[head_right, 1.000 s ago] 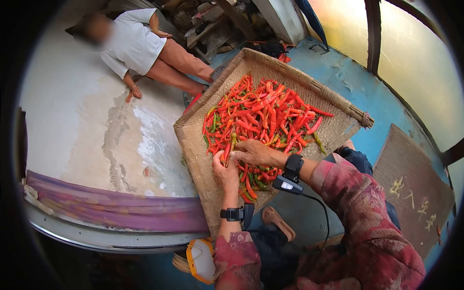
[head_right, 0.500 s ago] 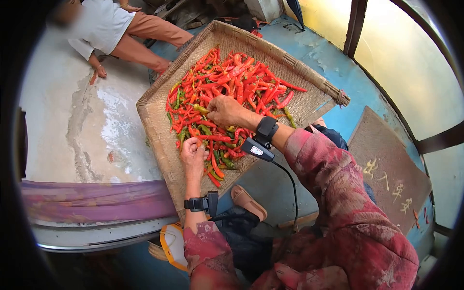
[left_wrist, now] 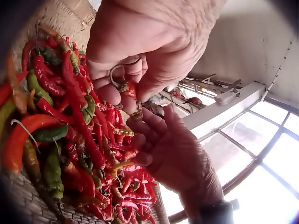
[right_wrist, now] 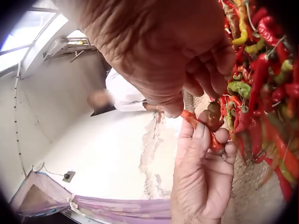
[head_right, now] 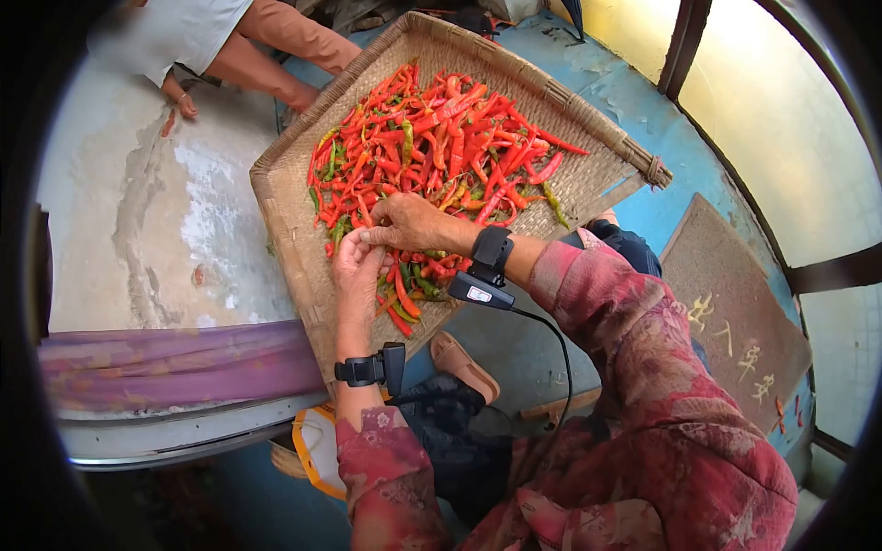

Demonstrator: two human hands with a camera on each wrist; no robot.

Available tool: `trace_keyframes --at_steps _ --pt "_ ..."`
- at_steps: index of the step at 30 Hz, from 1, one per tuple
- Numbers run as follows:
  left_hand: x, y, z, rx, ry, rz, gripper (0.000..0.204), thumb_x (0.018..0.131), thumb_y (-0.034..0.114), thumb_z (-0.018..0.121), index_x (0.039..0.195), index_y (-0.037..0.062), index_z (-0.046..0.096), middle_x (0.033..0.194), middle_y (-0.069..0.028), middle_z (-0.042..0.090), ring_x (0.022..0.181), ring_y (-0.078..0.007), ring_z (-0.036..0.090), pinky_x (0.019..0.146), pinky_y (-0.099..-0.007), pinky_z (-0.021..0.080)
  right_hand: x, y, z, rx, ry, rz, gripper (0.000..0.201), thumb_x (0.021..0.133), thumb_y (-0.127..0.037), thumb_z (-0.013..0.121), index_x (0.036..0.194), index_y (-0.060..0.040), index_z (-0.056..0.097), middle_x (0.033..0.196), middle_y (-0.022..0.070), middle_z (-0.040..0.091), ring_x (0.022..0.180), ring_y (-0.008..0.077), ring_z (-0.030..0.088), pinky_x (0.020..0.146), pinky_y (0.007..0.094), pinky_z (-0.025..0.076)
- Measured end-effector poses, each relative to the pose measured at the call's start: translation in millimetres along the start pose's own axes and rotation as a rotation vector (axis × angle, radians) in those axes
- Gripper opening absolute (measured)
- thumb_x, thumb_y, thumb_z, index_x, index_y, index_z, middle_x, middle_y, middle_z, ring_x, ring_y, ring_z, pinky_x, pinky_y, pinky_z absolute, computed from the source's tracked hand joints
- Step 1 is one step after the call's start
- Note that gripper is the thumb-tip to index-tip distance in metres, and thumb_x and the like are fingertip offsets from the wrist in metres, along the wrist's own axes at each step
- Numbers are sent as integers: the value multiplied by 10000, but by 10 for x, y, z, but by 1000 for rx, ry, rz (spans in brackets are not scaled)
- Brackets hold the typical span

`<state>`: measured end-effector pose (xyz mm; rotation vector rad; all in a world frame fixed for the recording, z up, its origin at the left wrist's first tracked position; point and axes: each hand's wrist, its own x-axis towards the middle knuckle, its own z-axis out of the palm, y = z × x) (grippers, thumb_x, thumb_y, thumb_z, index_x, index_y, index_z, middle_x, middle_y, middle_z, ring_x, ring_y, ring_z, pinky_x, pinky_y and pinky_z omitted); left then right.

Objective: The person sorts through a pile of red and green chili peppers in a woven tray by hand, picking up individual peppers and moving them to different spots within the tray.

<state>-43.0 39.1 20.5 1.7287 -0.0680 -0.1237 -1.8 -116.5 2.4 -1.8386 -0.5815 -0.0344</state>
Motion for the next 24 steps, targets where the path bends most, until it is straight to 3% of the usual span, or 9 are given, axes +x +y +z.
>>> trace_keyframes --at_steps 5,9,11,12,14,17,21,23,24 --pt "-34 -10 63 117 -41 -51 341 900 229 551 1137 -5 480 946 -81 595 753 -126 596 683 -244 488 4 -10 -41 122 51 197 233 842 -203 633 737 1 589 572 46 563 533 94 549 483 279 442" --pt "-3 -165 -127 -69 102 -137 398 917 336 508 1121 -6 498 986 -104 569 747 -148 602 665 -256 498 123 -50 -349 270 134 326 202 875 -153 579 776 23 596 616 20 594 541 92 549 483 265 449" --pt "2 -197 -230 -81 148 -123 307 911 256 528 1094 11 517 929 -71 576 709 -114 584 626 -226 485 203 66 -401 334 470 245 237 873 -194 580 839 41 577 650 64 608 581 138 575 509 303 461" --pt "-1 -169 -256 -18 176 -84 259 900 208 540 1076 19 526 897 -52 576 693 -96 570 610 -211 473 221 78 -442 334 473 247 237 873 -194 580 839 41 577 650 64 608 581 138 575 509 303 461" --pt "5 -139 -241 1 217 -38 176 861 83 563 1029 31 544 817 -5 569 657 -56 534 571 -178 442 210 102 -509 -107 568 344 323 860 -245 592 892 74 553 689 130 614 652 175 598 556 335 473" --pt "65 -73 -137 7 144 27 189 859 87 568 1037 29 538 841 -10 566 659 -58 530 577 -180 440 119 84 -259 -146 123 72 283 792 -251 629 888 14 605 785 221 618 768 359 616 670 428 481" --pt "162 -51 9 30 96 81 214 870 74 543 1072 10 521 927 -53 566 700 -93 554 622 -214 461 6 -18 -83 -208 -143 -56 251 798 -221 624 941 -15 635 759 174 623 695 288 620 651 388 476" --pt "159 -49 72 -69 120 107 222 881 82 531 1085 -2 513 935 -64 569 715 -104 565 635 -223 472 41 -5 -157 -277 -251 106 216 787 -214 625 886 -23 644 749 168 624 705 315 615 651 385 476" --pt "156 -23 106 -57 204 103 217 873 81 539 1077 7 527 925 -47 571 714 -94 563 631 -224 466 26 14 -199 -317 -131 9 207 786 -215 627 834 -13 637 731 161 620 705 312 618 652 386 478"
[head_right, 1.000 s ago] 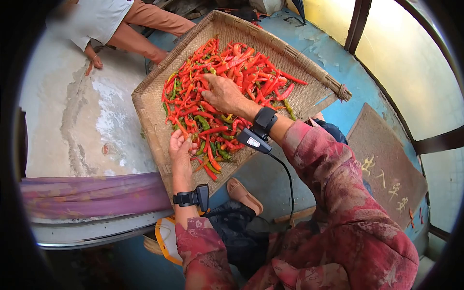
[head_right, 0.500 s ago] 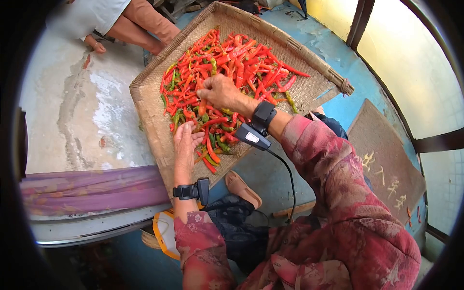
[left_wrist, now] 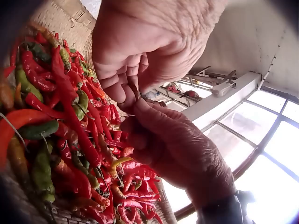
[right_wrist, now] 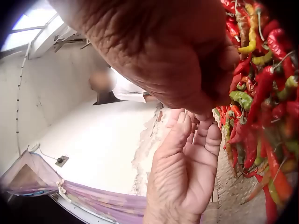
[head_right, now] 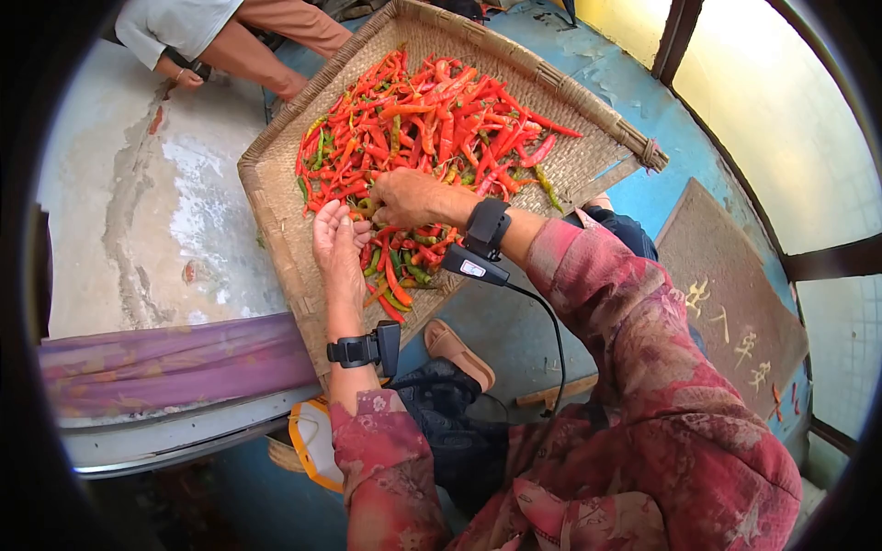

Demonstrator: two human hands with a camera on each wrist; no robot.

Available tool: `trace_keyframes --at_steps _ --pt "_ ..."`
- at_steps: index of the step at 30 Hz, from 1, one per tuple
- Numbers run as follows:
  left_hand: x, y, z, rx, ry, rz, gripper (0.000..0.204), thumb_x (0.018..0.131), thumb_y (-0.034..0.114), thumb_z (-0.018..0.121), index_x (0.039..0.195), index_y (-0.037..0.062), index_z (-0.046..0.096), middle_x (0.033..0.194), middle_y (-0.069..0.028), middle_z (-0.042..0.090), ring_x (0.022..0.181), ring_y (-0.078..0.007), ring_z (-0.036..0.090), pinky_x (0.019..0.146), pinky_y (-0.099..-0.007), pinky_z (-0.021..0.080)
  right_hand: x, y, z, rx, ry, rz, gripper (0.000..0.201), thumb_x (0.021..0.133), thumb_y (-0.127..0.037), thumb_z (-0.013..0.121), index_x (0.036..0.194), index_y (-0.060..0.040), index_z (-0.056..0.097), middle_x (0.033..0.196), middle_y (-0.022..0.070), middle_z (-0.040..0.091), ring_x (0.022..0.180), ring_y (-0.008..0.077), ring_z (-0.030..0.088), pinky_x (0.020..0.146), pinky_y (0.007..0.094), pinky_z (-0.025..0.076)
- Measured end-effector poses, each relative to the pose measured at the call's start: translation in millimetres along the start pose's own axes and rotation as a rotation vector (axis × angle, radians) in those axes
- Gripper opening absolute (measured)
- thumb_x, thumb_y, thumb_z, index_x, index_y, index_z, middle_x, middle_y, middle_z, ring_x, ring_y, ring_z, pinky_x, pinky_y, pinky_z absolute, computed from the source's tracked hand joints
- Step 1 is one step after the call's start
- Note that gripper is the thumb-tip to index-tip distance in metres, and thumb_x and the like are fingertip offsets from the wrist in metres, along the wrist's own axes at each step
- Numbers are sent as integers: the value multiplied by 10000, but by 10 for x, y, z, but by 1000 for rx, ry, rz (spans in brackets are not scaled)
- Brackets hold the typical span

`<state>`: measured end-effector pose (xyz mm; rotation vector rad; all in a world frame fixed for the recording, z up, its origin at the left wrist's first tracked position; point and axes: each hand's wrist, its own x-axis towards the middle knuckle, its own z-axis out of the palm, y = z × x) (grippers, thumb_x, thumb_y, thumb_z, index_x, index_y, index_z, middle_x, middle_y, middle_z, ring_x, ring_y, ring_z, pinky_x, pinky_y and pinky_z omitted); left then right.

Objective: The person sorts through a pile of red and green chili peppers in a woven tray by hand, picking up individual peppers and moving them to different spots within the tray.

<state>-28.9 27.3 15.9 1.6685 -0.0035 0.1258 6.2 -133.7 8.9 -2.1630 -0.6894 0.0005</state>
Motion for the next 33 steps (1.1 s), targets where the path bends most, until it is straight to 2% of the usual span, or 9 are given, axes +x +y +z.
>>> trace_keyframes --at_steps 2,9,10,13,17,22,27,30,33 --pt "24 -31 -3 15 82 2 212 865 79 547 1068 17 541 915 -31 572 714 -85 560 628 -224 460 38 93 -112 -9 88 9 232 781 -218 632 878 -7 627 744 169 620 715 316 618 658 388 479" --pt "-13 -270 188 1133 -247 535 158 781 10 560 936 27 585 936 -141 546 836 -313 574 704 -406 475 4 163 -465 -230 690 32 403 775 -174 629 1127 -5 527 870 203 610 789 343 611 689 402 495" --pt "-5 -274 226 1239 -258 524 139 775 11 561 912 30 581 926 -146 542 864 -335 561 710 -424 468 -31 144 -539 -207 402 140 351 777 -168 613 1101 -43 565 868 198 617 812 353 606 700 416 495" --pt "41 -263 212 1223 -236 469 120 780 18 558 898 42 557 910 -147 531 867 -344 553 702 -433 464 -105 296 -395 -320 -28 80 243 788 -187 579 998 -77 633 843 158 638 790 345 615 668 409 501" --pt "70 -83 96 977 -85 330 113 825 76 535 915 23 492 863 -175 567 830 -370 552 688 -447 431 -169 224 -228 -533 -210 131 142 779 -146 553 862 -57 627 815 135 649 770 319 640 639 406 515" --pt "125 25 -271 246 226 124 117 902 101 470 966 4 463 847 -87 590 627 -92 523 537 -238 446 -103 195 -48 -402 77 10 117 740 -133 615 803 -38 584 787 134 612 729 320 609 598 429 488" --pt "62 78 -439 -9 354 62 125 910 104 471 991 9 466 840 -73 583 608 -78 503 524 -205 436 56 -8 -134 101 334 -114 121 760 -128 613 780 -12 581 715 136 618 683 305 610 601 391 474" --pt "25 63 -364 -67 138 11 128 893 118 533 961 23 481 770 -29 561 595 -67 493 528 -198 429 103 -59 -79 424 270 -62 200 862 -181 593 794 2 551 672 35 573 627 112 548 564 295 458" --pt "-56 45 -142 127 -58 -2 127 878 113 564 941 27 495 739 -16 559 590 -60 498 533 -200 426 90 -95 119 508 144 100 220 865 -213 602 871 -5 533 697 41 575 677 114 571 565 277 470"
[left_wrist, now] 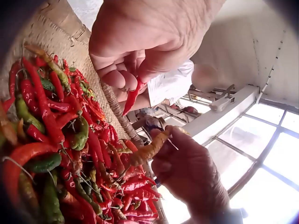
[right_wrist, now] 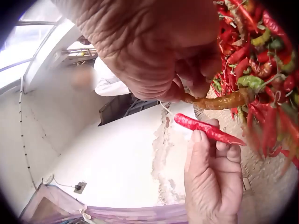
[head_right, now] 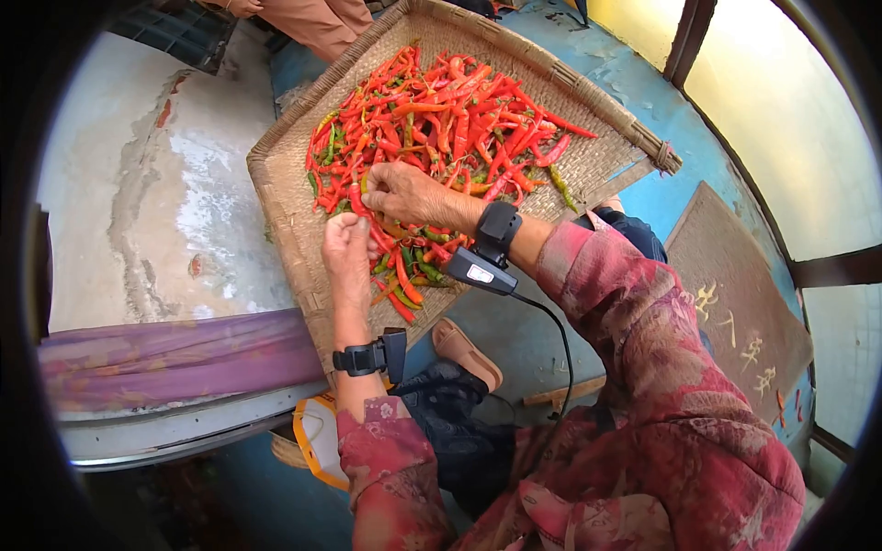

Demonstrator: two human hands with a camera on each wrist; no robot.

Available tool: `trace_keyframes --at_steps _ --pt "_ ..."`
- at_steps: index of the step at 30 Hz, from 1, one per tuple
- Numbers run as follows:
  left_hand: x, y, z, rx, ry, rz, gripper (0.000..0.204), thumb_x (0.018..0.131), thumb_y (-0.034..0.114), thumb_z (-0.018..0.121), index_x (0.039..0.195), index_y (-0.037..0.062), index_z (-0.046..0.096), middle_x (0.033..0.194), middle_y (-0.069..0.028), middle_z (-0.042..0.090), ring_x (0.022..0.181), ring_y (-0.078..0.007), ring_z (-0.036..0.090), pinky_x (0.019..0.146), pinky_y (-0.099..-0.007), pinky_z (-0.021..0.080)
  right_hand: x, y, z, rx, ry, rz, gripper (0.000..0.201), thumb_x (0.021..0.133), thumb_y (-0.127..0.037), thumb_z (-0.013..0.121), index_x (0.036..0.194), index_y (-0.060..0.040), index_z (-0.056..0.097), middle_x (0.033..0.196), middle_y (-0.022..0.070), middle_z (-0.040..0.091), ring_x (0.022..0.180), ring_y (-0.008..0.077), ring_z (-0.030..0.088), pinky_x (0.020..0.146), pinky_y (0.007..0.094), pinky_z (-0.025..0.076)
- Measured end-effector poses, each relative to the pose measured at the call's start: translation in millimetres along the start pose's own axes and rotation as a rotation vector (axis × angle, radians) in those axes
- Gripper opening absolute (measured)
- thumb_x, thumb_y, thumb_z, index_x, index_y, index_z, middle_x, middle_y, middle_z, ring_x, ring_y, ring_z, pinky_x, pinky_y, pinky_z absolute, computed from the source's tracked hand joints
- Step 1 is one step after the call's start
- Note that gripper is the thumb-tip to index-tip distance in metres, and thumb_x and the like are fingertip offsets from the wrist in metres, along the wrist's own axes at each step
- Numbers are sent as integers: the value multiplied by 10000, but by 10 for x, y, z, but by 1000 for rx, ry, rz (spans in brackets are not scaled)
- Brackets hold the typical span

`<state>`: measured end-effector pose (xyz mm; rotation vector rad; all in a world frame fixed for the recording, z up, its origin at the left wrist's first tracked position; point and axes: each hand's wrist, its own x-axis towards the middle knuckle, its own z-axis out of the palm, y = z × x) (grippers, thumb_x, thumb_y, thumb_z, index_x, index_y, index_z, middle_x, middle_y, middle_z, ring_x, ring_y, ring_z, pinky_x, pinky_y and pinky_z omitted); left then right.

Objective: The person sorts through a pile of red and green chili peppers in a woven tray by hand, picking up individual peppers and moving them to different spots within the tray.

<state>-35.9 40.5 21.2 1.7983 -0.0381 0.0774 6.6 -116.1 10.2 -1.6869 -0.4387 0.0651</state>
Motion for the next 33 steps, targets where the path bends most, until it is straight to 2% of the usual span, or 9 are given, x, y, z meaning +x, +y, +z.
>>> trace_keyframes --at_steps 6,8,10,11,15,19,26,31,33 --pt "73 -99 151 -59 -177 -119 135 894 158 538 968 47 555 804 -23 596 624 -62 515 555 -193 413 33 110 -100 -271 114 97 354 778 -209 695 999 18 538 854 120 612 736 180 595 648 320 487" --pt "166 -204 154 25 -135 -122 222 886 193 548 1026 22 562 839 -56 615 654 -86 542 577 -215 430 92 56 -297 -186 244 74 395 744 -258 699 972 20 537 879 200 613 862 302 608 744 395 472" --pt "254 -243 204 462 64 -38 334 859 255 585 1064 -5 544 882 -104 631 712 -138 581 633 -263 462 102 -58 -450 -3 375 -46 455 757 -235 684 1073 43 513 938 219 610 893 308 607 769 396 476" --pt "267 -204 260 573 80 -59 407 842 288 585 1114 -1 492 919 -206 622 809 -335 609 730 -394 474 117 -34 -474 -154 516 -119 573 768 -216 668 1209 64 433 1012 243 594 925 315 603 804 390 475" --pt "355 -85 531 927 151 -135 541 804 337 623 1189 31 399 925 -232 612 876 -411 584 749 -468 453 36 -73 -507 -166 598 -112 573 783 -190 642 1235 76 412 1019 242 594 914 298 611 801 381 485" --pt "477 -163 598 965 160 -143 457 766 240 632 1130 57 425 910 -231 611 885 -404 582 739 -477 445 -26 -131 -556 -211 337 -114 318 826 -130 598 1080 56 550 827 115 639 787 180 620 694 307 501" --pt "358 -337 274 732 113 -120 450 732 161 602 1134 42 439 876 -199 616 873 -373 586 773 -429 443 -25 -97 -450 -270 153 -68 224 826 -116 588 989 37 591 764 133 634 707 198 626 641 307 496" --pt "69 -364 82 147 18 -35 348 744 85 685 996 -13 466 750 -67 619 654 -104 558 606 -243 446 -90 172 -34 -275 -114 61 419 874 -385 543 844 20 644 681 162 621 637 245 616 585 381 468" --pt "-96 -235 80 186 -130 -83 285 766 36 655 983 -12 477 789 -64 610 689 -89 556 623 -224 450 -138 228 85 -339 -141 22 322 831 -298 587 789 17 639 668 161 616 624 265 611 587 382 471"
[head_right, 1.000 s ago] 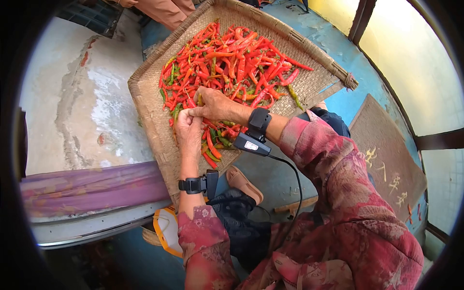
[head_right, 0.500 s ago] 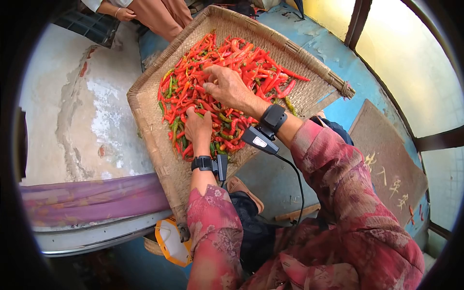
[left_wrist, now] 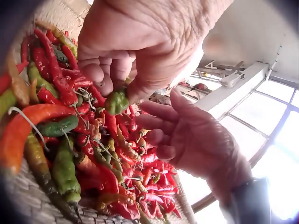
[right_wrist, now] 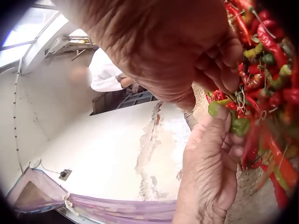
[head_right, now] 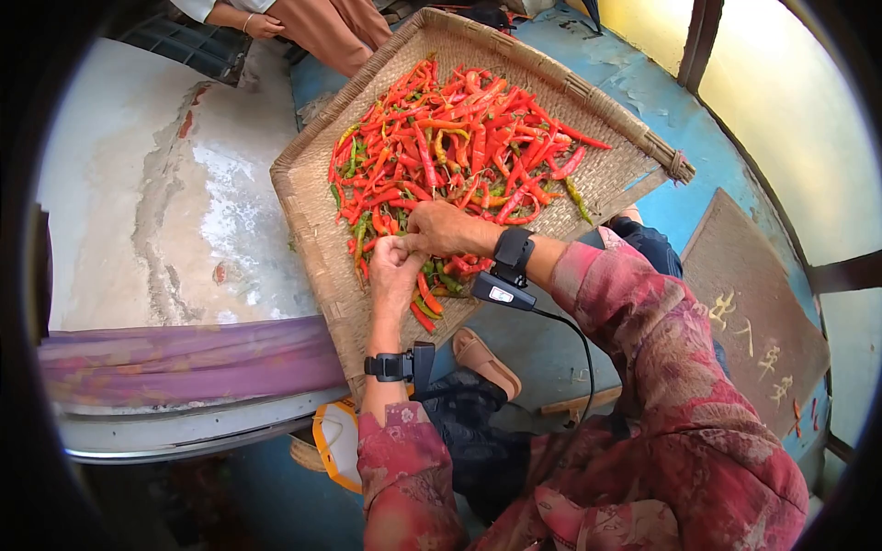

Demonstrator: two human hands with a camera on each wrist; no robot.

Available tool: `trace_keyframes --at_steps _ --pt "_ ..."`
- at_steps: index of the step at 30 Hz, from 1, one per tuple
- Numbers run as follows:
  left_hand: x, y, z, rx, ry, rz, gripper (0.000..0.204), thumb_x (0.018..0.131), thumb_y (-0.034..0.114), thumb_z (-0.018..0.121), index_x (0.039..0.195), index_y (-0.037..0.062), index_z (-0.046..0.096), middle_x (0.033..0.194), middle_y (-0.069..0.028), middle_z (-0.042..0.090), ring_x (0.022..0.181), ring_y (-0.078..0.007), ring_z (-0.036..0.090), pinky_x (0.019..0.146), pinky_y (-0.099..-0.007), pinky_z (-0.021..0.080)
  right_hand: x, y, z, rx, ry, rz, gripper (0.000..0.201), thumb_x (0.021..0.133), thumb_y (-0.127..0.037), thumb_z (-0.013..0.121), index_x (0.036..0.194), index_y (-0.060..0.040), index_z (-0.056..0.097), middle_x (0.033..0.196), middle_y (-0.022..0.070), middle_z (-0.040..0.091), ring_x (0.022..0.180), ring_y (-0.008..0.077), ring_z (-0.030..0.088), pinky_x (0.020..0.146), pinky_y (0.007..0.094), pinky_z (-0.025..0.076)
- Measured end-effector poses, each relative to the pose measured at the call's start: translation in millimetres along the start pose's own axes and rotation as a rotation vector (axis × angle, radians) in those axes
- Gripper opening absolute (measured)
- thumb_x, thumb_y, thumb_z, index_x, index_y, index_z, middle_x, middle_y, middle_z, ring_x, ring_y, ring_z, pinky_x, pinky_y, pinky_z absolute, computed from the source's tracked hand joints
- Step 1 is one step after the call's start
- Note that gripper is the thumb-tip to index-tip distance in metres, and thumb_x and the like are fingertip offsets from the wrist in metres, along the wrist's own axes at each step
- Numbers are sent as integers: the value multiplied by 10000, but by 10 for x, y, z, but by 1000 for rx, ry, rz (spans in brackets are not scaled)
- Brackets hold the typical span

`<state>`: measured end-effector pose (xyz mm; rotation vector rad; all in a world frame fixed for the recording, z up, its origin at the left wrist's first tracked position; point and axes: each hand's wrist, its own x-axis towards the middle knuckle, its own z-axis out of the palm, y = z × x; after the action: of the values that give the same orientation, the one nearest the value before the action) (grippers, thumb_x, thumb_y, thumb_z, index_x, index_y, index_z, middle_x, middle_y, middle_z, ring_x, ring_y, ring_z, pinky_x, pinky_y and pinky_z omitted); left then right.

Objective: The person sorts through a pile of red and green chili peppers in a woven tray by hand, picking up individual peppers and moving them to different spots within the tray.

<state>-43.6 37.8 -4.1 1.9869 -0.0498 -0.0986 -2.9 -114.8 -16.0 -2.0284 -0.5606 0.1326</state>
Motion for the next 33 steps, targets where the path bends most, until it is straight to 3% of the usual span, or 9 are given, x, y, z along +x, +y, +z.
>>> trace_keyframes --at_steps 5,6,9,14,16,21,23,29,33 --pt "101 -115 -232 -17 -40 -62 176 818 71 603 979 10 566 820 -41 619 692 -79 562 621 -243 468 63 23 -128 -76 122 26 201 764 -188 622 727 9 630 660 138 625 621 232 613 588 364 478" --pt "211 -250 -299 122 108 139 176 826 64 577 989 0 587 839 -76 637 700 -129 594 613 -269 480 85 -37 -276 36 192 42 237 773 -222 616 796 12 643 686 164 630 647 256 627 612 368 488" --pt "297 -67 -381 728 261 214 366 792 29 556 1152 93 528 1051 -172 572 960 -293 556 819 -395 451 213 -23 -464 260 602 7 365 794 -223 611 1037 49 590 775 196 645 695 262 644 640 368 500" --pt "478 -75 -129 1076 74 21 450 764 53 574 1194 168 507 1079 -172 534 1078 -329 462 858 -423 411 66 -168 -597 179 494 -19 321 816 -162 597 1058 45 555 738 162 632 690 274 634 643 372 498" --pt "493 -80 -92 1217 112 39 390 753 57 587 1130 146 534 1024 -162 575 1016 -330 502 822 -404 423 48 -164 -536 86 354 -60 261 834 -121 592 1040 36 562 705 92 606 639 182 589 591 333 473" --pt "442 -192 -229 1134 117 194 249 744 53 594 987 78 548 810 -138 612 835 -326 564 794 -381 427 -30 -173 -481 83 307 -87 228 820 -111 597 1000 27 577 693 113 601 631 203 594 594 337 477" --pt "386 -209 -336 899 125 261 252 738 43 587 984 73 540 827 -149 607 830 -321 557 776 -396 423 -39 -158 -444 52 293 -122 201 777 -143 613 916 0 631 806 182 634 747 297 631 684 394 493" --pt "129 126 -416 372 253 61 258 714 42 613 961 63 543 760 -115 557 751 -254 535 705 -365 432 -43 -185 -254 44 129 -107 302 815 -170 621 1052 14 584 885 174 644 815 279 636 711 394 491" --pt "88 204 -283 519 265 221 249 720 51 622 956 61 544 785 -115 552 756 -254 531 706 -375 435 -75 -231 -120 -24 102 -122 392 780 -245 667 1067 8 580 892 180 637 851 318 619 741 413 481"
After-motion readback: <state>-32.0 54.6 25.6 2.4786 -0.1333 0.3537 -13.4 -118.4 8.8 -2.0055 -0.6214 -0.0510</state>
